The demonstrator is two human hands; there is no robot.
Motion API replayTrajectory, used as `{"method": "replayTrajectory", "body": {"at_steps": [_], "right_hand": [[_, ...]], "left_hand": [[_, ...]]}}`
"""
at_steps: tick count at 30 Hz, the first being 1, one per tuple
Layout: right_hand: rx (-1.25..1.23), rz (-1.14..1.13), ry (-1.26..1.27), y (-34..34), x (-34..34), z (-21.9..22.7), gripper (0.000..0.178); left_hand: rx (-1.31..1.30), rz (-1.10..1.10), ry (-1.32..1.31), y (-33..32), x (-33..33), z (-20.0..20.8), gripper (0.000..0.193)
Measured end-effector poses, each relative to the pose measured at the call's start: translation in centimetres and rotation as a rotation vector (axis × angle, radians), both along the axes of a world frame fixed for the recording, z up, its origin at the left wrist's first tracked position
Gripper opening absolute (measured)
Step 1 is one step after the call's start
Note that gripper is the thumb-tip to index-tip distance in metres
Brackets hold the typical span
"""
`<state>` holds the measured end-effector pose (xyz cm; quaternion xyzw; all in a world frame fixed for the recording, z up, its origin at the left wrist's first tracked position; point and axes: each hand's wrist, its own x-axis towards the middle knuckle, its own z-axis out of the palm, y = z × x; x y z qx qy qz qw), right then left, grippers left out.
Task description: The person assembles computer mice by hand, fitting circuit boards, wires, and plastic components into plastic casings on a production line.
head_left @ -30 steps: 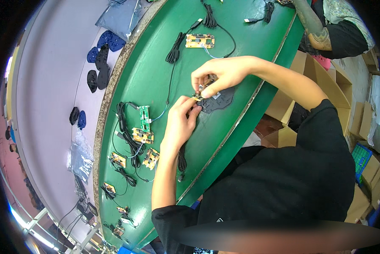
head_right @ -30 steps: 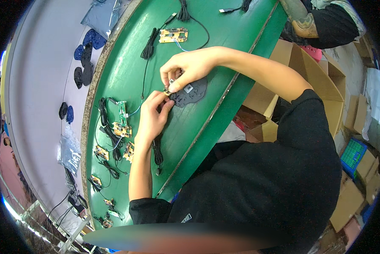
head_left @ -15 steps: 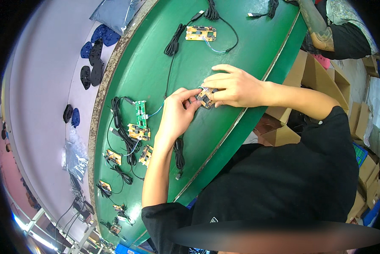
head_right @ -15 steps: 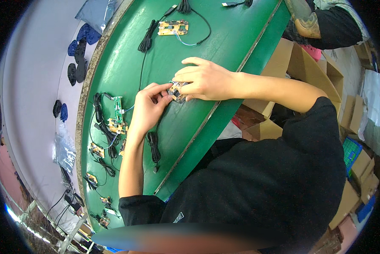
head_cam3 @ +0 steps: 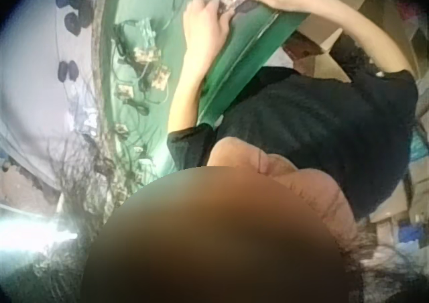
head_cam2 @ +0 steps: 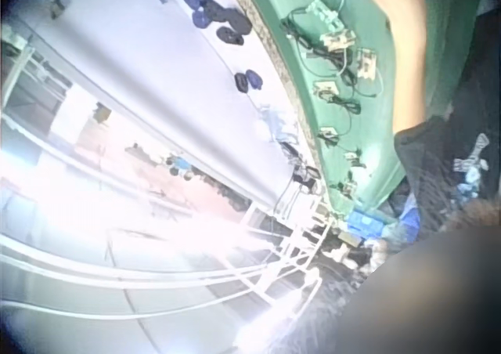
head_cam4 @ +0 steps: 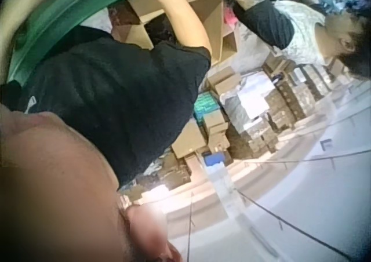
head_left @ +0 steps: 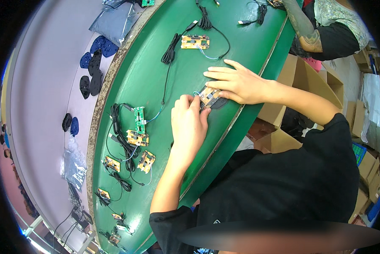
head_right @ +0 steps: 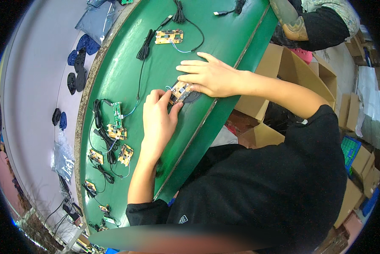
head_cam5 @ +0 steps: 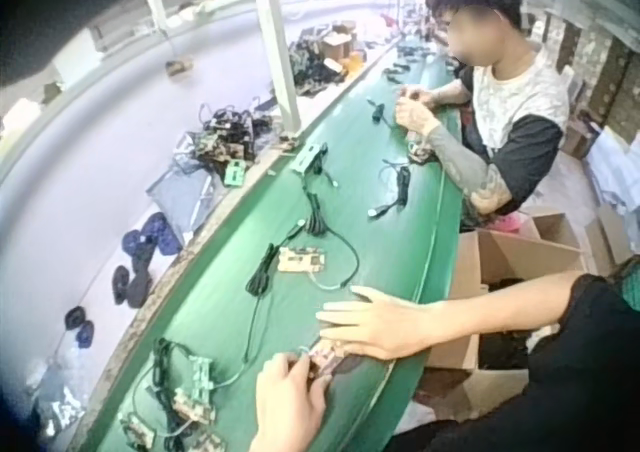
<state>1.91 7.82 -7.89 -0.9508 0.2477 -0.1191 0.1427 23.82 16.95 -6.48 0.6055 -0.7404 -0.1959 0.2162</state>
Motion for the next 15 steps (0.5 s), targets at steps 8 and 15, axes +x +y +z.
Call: {"method": "replayTrajectory", "body": {"at_steps": [8, 15], "right_hand": [[-0.154, -0.110, 0.043, 1.6, 0.2, -0.5, 0.034], [0.395, -0.202, 0.048, -0.6, 2.0, 2.1, 0.025]], "left_hand": [[0.039, 0.077, 0.036, 1.1, -1.0, -0.4, 0.040], [0.033, 0.006, 0.018, 0.3, -0.6, 0.5, 0.040]]}}
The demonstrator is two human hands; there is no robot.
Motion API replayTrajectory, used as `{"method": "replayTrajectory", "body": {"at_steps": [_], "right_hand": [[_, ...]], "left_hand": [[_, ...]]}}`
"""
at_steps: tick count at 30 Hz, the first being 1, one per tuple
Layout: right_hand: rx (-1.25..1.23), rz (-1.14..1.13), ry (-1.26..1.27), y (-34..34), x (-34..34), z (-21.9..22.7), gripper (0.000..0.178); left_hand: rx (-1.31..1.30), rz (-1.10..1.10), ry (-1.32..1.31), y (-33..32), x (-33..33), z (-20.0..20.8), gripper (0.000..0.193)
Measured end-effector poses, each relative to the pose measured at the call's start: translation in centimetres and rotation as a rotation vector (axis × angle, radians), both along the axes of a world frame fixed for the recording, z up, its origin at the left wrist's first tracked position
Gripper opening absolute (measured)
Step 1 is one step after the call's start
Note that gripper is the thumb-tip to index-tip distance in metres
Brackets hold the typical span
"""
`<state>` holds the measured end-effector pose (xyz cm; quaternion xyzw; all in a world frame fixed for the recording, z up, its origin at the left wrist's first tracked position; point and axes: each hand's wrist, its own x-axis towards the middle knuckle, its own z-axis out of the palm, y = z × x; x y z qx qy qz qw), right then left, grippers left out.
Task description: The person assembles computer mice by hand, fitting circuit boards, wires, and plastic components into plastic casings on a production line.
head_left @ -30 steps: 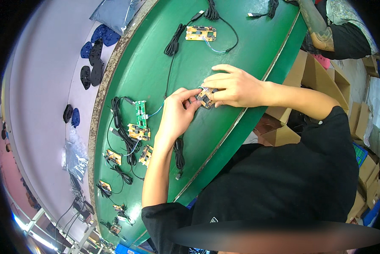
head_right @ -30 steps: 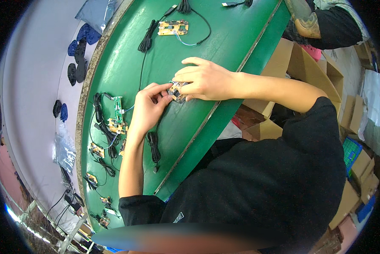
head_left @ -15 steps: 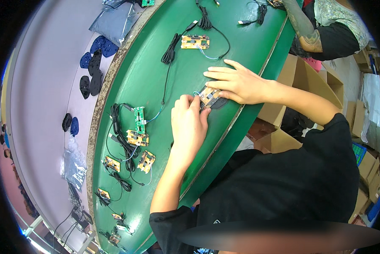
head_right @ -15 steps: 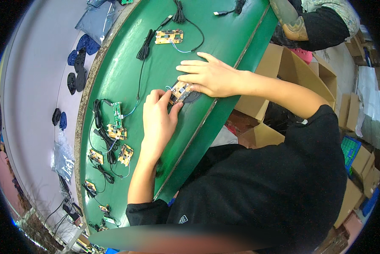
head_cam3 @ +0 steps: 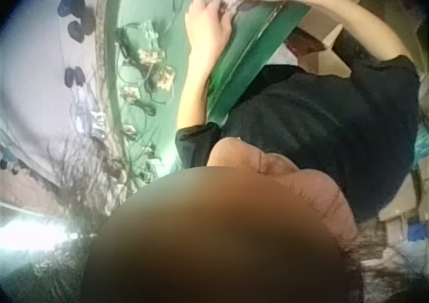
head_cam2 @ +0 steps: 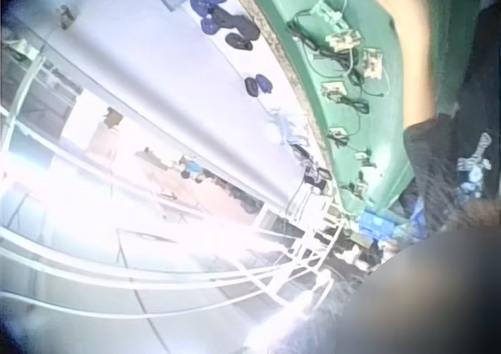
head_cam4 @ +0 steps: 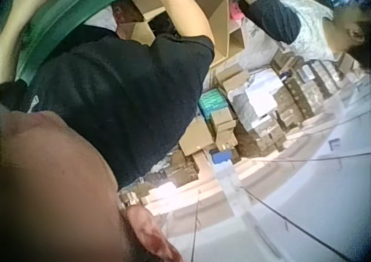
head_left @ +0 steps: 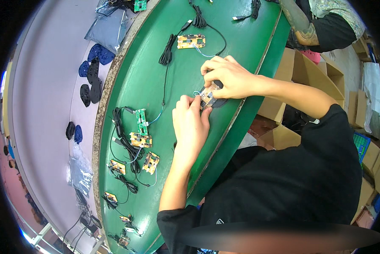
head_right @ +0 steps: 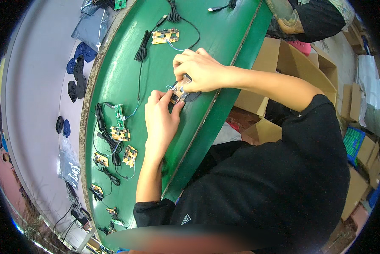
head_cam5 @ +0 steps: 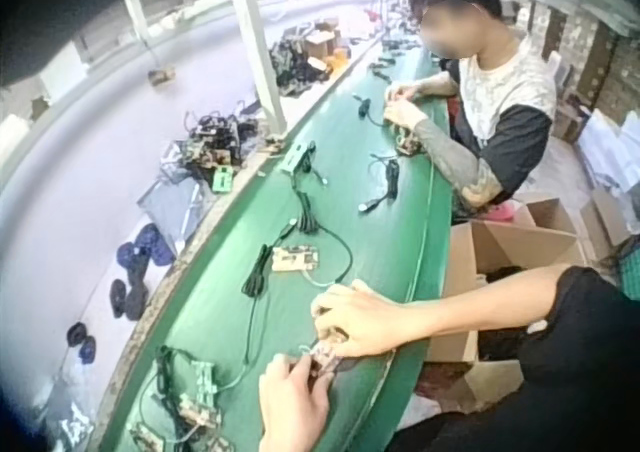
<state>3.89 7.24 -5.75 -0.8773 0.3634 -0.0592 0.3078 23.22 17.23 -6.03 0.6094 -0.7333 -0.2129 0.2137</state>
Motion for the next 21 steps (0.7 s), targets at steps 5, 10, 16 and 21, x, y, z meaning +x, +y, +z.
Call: {"method": "replayTrajectory", "body": {"at_steps": [5, 10, 16, 21], "right_hand": [[0.060, -0.078, -0.142, -1.0, -0.7, -1.5, 0.030], [0.008, -0.042, -0.117, -1.0, 0.2, -0.5, 0.046], [-0.104, -0.169, -0.208, 5.7, -3.2, 0.5, 0.063], [-0.376, -0.058, -0.025, 7.3, 1.6, -0.4, 0.052]], "left_hand": [[-0.013, -0.008, 0.003, 0.2, 0.1, 0.0, 0.040], [0.046, 0.007, -0.054, 0.7, 0.2, 0.7, 0.046], [-0.054, 0.250, 0.237, 7.9, 3.6, 0.6, 0.051], [-0.125, 0.273, 0.209, 13.6, 5.9, 1.1, 0.045]]}}
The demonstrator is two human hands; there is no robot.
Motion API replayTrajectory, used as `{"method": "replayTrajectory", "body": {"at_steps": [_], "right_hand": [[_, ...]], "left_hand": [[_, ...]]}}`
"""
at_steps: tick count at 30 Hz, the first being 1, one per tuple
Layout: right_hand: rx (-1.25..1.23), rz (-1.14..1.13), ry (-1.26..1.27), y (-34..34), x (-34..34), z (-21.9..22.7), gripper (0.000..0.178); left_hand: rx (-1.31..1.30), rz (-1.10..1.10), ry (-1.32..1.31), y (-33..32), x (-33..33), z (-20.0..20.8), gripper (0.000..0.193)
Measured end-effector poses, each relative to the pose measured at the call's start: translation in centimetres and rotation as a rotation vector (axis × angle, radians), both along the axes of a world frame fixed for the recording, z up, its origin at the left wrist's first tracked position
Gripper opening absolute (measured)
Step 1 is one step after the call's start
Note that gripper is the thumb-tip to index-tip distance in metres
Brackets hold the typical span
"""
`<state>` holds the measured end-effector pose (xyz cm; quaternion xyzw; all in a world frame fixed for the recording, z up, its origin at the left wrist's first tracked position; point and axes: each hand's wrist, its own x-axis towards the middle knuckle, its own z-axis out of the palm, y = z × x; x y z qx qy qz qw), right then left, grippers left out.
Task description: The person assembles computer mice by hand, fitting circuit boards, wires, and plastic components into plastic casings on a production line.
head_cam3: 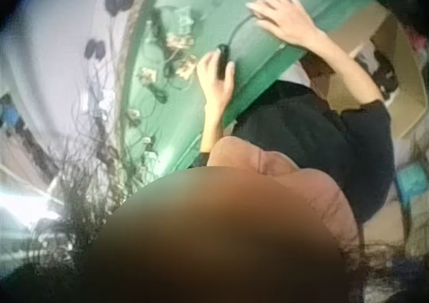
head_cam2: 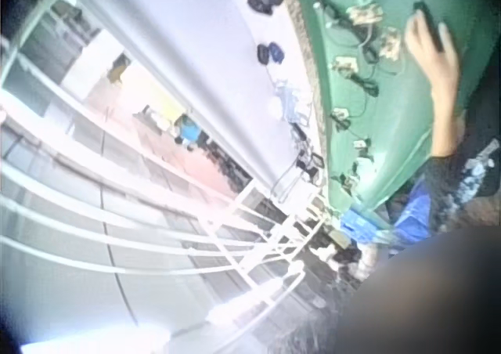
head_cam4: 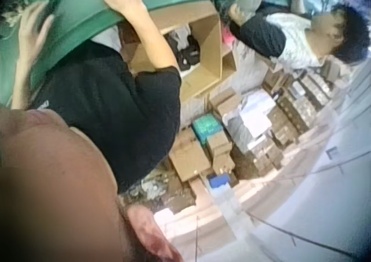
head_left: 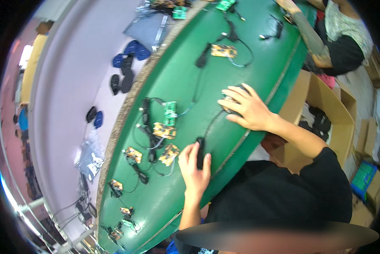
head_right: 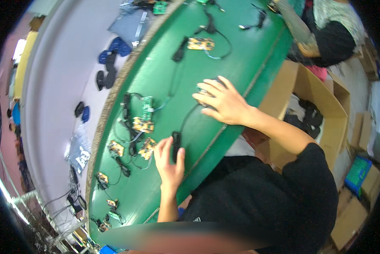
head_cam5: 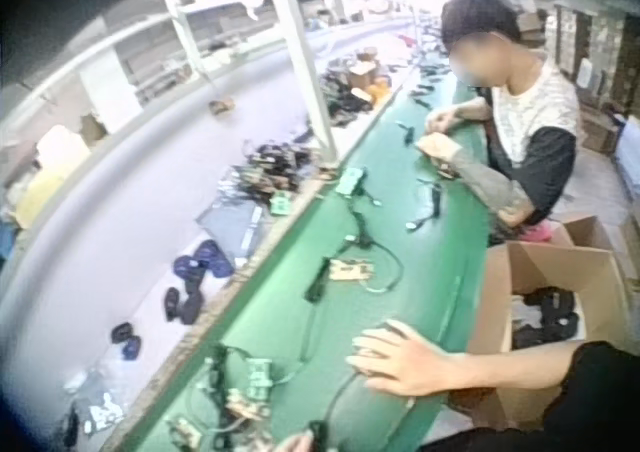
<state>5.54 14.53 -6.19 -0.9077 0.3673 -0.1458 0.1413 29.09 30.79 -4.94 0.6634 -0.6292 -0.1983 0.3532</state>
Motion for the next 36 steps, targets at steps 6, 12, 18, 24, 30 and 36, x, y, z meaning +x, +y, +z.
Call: {"method": "replayTrajectory", "body": {"at_steps": [6, 12, 18, 24, 30, 36], "right_hand": [[-0.083, -0.190, -0.014, -3.5, -4.0, 4.2, 0.056], [-0.025, 0.230, -0.264, -13.4, 15.0, 3.7, 0.047], [0.131, 0.201, -0.260, -22.2, 31.9, -3.8, 0.045], [0.128, 0.433, -0.329, -9.7, 29.7, 10.6, 0.023], [0.411, 1.432, 0.067, 4.6, 36.2, 15.0, 0.023], [0.005, 0.766, -0.164, -1.4, 53.0, -0.7, 0.030]], "left_hand": [[0.084, 0.275, -0.143, 7.5, 5.3, -3.3, 0.046], [-0.080, 0.564, -0.186, 4.3, 15.2, -6.6, 0.023], [-0.152, 0.552, 0.013, 4.2, 14.9, -5.2, 0.011], [-0.180, 0.531, 0.158, 10.4, 12.7, -1.4, 0.039], [-0.200, 0.296, 0.594, 9.6, 9.5, 0.4, 0.067], [-0.036, 0.440, 0.943, 14.7, 6.9, -3.3, 0.027]]}}
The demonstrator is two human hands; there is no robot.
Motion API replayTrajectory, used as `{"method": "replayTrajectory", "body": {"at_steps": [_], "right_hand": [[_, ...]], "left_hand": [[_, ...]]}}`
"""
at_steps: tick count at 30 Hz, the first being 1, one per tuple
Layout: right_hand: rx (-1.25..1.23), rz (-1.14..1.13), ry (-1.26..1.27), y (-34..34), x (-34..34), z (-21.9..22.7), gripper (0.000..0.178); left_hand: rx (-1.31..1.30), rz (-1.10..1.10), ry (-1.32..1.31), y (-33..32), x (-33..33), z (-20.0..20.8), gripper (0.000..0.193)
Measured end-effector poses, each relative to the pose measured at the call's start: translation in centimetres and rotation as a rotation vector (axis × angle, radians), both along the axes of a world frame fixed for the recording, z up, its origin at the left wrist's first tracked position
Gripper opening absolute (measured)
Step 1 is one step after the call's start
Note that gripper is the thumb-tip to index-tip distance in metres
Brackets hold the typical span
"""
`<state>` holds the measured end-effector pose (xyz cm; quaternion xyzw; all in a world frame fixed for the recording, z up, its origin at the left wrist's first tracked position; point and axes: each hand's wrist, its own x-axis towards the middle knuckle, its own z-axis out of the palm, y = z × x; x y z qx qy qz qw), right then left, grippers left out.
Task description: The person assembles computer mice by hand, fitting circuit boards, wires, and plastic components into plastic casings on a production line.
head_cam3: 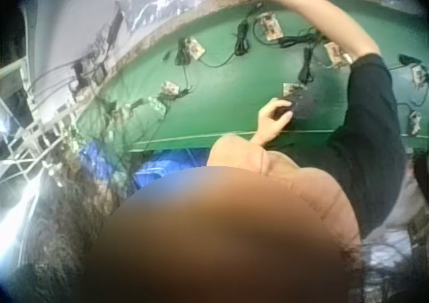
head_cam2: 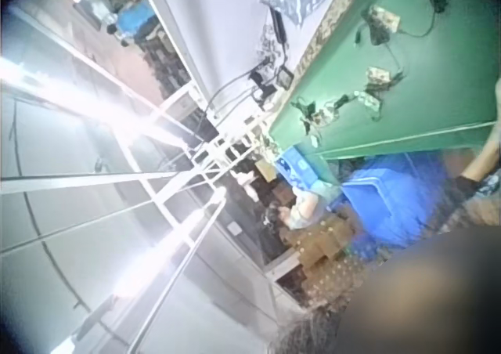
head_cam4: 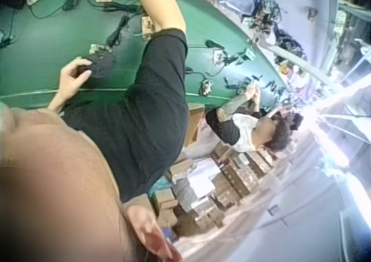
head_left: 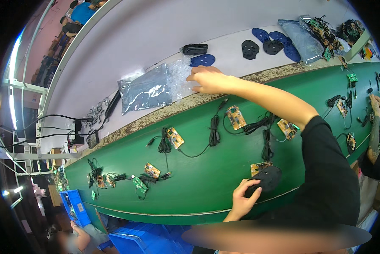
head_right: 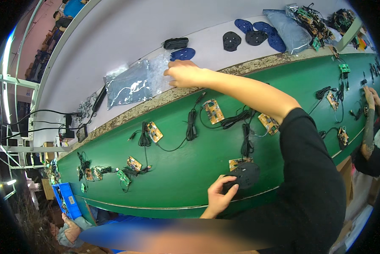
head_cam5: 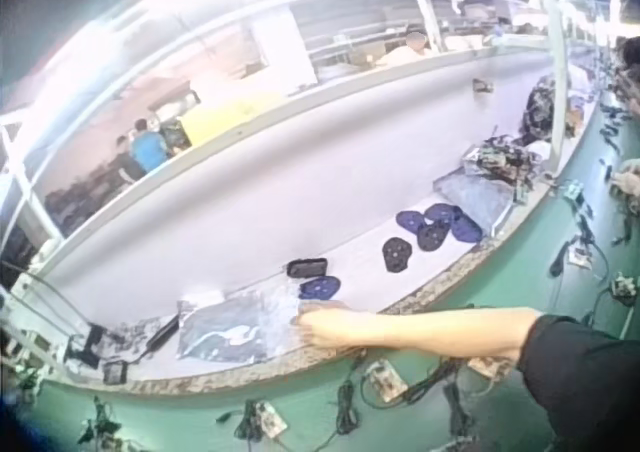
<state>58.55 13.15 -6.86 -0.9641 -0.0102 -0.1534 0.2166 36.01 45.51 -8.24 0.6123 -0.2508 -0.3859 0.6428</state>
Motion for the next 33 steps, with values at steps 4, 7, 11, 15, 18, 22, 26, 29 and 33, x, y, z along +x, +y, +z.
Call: {"method": "replayTrajectory", "body": {"at_steps": [4, 7, 11, 15, 18, 22, 26, 29, 33], "right_hand": [[-0.013, 0.049, 0.146, -1.9, 0.9, -4.0, 0.022], [-0.111, 0.026, 0.049, -2.0, 3.1, -5.8, 0.020], [-0.100, -0.016, -0.003, -0.2, 3.1, -5.8, 0.033], [-0.103, 0.020, -0.054, 2.8, 2.4, -5.8, 0.021], [-0.101, -0.087, 0.094, 3.1, 1.2, -5.4, 0.019], [0.014, 0.037, 0.028, 6.2, 1.7, -3.6, 0.034], [-0.029, 0.057, 0.090, 8.3, 6.1, -3.7, 0.025], [0.266, -0.094, -0.536, -1.2, 2.7, -11.5, 0.029], [0.060, -0.109, 0.049, 2.9, 6.2, -9.0, 0.020]], "left_hand": [[-0.033, 0.122, -0.064, 1.0, -0.1, 1.2, 0.019], [-0.176, -0.197, 0.031, 2.5, 0.5, 3.6, 0.020], [-0.033, -0.591, -0.246, -2.2, 0.7, 0.3, 0.022], [-0.055, -0.407, -0.577, -5.7, 5.6, -1.0, 0.016], [0.138, -0.339, -0.252, -6.3, 7.7, -0.6, 0.017], [0.085, -0.359, -0.448, -3.4, 4.6, 0.6, 0.017], [-0.053, -0.455, -0.770, -1.3, -0.9, -4.2, 0.044], [-0.145, -0.646, -0.962, -3.8, -5.2, -3.6, 0.039], [-0.051, -0.449, -0.958, -5.2, -2.2, -2.4, 0.023]]}}
